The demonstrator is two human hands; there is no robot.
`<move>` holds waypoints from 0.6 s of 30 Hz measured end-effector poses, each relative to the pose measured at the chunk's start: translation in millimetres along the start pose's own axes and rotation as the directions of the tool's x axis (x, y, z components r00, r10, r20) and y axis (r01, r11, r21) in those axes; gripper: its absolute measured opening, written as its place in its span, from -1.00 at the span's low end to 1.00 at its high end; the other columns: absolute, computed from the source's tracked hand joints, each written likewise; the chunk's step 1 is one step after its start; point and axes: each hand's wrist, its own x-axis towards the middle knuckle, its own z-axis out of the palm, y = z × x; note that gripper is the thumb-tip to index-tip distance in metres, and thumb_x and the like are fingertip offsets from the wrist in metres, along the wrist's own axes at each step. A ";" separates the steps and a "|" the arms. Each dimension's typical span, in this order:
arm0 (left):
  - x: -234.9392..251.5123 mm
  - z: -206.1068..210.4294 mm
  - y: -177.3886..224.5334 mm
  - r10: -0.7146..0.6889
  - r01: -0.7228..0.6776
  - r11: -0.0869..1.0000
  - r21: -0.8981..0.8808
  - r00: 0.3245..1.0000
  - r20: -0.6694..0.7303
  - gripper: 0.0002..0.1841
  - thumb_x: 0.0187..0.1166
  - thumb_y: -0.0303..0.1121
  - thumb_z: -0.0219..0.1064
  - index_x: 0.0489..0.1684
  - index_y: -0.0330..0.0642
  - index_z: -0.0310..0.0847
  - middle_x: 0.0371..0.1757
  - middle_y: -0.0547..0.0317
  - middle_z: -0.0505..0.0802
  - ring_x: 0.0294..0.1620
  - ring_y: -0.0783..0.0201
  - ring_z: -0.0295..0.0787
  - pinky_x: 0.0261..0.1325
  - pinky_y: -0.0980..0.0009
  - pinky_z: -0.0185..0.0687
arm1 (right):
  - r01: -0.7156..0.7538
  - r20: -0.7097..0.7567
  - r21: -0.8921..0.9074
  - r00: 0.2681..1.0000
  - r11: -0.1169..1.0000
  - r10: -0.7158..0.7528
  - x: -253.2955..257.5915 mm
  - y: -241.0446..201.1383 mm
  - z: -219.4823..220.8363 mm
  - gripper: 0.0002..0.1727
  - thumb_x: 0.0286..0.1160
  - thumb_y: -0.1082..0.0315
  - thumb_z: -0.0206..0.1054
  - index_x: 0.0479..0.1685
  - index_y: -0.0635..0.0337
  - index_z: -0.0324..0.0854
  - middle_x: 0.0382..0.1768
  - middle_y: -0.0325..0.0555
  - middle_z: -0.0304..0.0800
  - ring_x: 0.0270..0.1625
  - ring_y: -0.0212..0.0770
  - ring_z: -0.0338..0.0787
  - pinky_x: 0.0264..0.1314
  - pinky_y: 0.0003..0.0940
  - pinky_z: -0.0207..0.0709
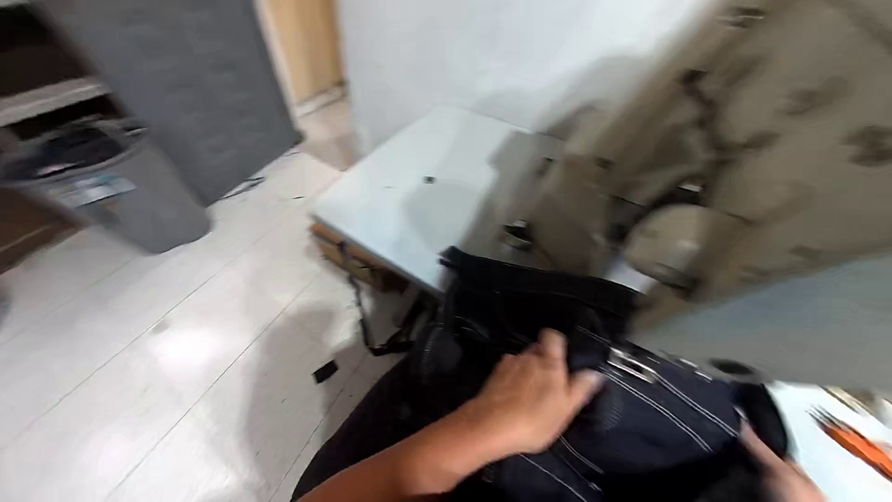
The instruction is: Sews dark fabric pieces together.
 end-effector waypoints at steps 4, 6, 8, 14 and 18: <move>0.8 -2.9 -46.6 0.001 -0.128 0.920 -0.370 0.946 -0.323 -0.62 0.60 -0.39 0.24 0.35 -0.35 0.51 -0.12 -0.05 0.85 -0.07 0.16 0.84 0.10 0.12 0.75 | 0.243 0.084 -0.180 0.969 0.953 -0.231 -19.5 -17.6 24.1 -0.76 0.57 0.25 0.23 0.01 0.17 0.67 -0.29 -0.52 0.82 -0.22 -0.64 0.79 -0.06 -0.57 0.72; 2.7 -16.9 -76.6 -0.063 -0.216 0.808 -0.548 0.893 -0.445 -0.66 0.48 -0.42 0.24 0.20 -0.33 0.53 -0.18 0.09 0.84 -0.16 0.27 0.84 -0.02 0.20 0.80 | 0.419 0.280 -0.330 0.899 0.846 -0.337 -11.4 -25.4 31.3 -0.75 0.50 0.12 0.31 -0.19 0.08 0.78 -0.36 -0.53 0.80 -0.28 -0.67 0.74 -0.12 -0.57 0.68; 6.5 -27.9 -102.1 0.029 -0.298 0.868 -0.397 0.829 -0.559 -0.76 0.57 -0.32 0.25 0.05 -0.25 0.53 -0.40 0.31 0.79 -0.36 0.46 0.76 -0.20 0.38 0.75 | 0.501 0.305 -0.399 0.862 0.768 -0.405 3.0 -33.9 50.6 -0.79 0.43 0.19 0.33 -0.28 0.13 0.76 -0.43 -0.45 0.76 -0.33 -0.63 0.72 -0.16 -0.48 0.66; 13.1 -28.6 -122.6 0.258 -0.326 0.943 0.067 0.589 -0.766 -0.71 0.64 -0.25 0.25 0.04 -0.34 0.49 -0.64 0.48 0.57 -0.62 0.69 0.48 -0.45 0.65 0.52 | 0.584 0.372 -0.605 0.808 0.541 -0.456 46.0 -58.1 74.1 -0.51 0.11 0.32 0.64 0.01 0.46 0.70 -0.15 0.26 0.80 -0.04 0.11 0.77 0.08 0.16 0.56; 4.9 -37.8 -119.2 0.269 -0.412 0.910 0.045 0.503 -0.821 -0.79 0.60 -0.34 0.23 0.01 -0.23 0.35 -0.65 0.66 0.54 -0.62 0.80 0.50 -0.44 0.75 0.54 | 0.549 0.416 -0.668 0.835 0.503 -0.359 39.8 -60.4 74.0 -0.60 0.27 0.37 0.57 -0.02 0.55 0.71 -0.10 0.42 0.80 0.03 0.30 0.78 0.18 0.24 0.53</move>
